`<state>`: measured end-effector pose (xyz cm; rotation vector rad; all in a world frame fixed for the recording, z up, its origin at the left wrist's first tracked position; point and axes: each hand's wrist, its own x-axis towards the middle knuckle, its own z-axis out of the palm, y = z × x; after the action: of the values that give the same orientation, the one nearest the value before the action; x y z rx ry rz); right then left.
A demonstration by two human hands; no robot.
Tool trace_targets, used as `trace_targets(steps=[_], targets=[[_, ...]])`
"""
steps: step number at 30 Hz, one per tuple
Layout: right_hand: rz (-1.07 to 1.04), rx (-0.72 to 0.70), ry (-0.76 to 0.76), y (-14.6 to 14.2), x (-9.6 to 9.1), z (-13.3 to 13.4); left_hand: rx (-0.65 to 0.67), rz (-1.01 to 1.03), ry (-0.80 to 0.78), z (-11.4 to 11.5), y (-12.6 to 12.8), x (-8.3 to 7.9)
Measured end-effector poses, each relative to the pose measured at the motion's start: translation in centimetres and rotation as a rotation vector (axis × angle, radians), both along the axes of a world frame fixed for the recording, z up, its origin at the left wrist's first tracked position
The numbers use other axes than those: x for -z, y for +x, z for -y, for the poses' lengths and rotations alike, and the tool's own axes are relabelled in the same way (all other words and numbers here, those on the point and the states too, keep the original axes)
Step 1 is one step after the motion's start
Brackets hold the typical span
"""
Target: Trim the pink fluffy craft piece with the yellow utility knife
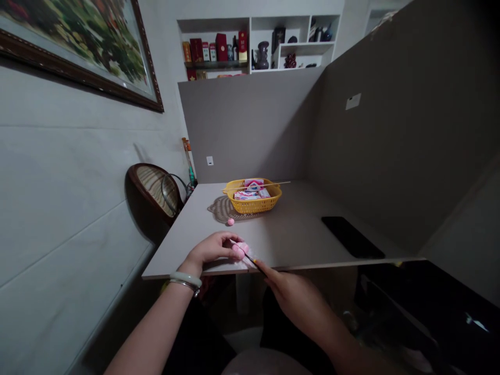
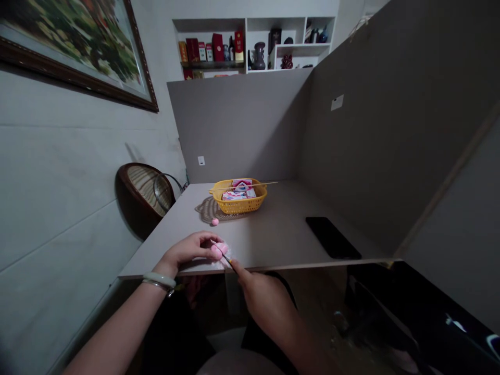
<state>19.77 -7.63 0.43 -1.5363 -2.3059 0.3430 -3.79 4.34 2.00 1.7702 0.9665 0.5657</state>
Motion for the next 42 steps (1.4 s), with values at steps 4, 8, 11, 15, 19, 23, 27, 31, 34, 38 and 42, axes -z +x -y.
trace_targets(steps=[4, 8, 11, 15, 19, 23, 27, 31, 34, 38, 42], targets=[[0.015, 0.004, 0.02, -0.2, 0.2, 0.1, 0.023, -0.006, 0.023, 0.0, 0.0, 0.0], [-0.001, -0.031, 0.084, -0.8, 0.4, -0.4, -0.002, 0.003, 0.023, 0.1, -0.1, 0.1], [0.078, -0.019, 0.043, -0.2, 0.2, 0.0, 0.01, -0.004, 0.005, 0.3, -0.1, 0.1], [0.122, -0.018, 0.043, -0.4, 0.1, 0.1, 0.02, -0.034, 0.022, 0.4, 0.0, -0.2], [0.1, -0.018, 0.109, -1.2, 0.4, -0.4, -0.021, -0.012, 0.032, 0.4, 0.1, -0.5], [0.064, -0.021, 0.055, 0.1, 0.1, 0.3, 0.018, 0.025, -0.049, 0.6, 0.2, -0.4], [0.103, -0.007, 0.005, 0.2, -0.5, 0.7, 0.056, 0.035, -0.06, 0.4, 0.2, -0.2], [0.126, -0.008, 0.041, -1.1, -0.5, -0.1, 0.015, 0.007, -0.004, 0.2, 0.0, -0.1], [0.089, -0.027, 0.035, -0.5, -0.4, 0.1, 0.0, -0.014, 0.013, 0.2, 0.0, -0.1], [0.133, -0.003, 0.0, 0.3, -0.3, 0.8, 0.042, 0.004, -0.047, 0.5, 0.2, -0.3], [0.128, -0.01, 0.072, -0.8, 0.1, 0.3, 0.04, 0.021, -0.056, 0.5, 0.3, -0.4]])
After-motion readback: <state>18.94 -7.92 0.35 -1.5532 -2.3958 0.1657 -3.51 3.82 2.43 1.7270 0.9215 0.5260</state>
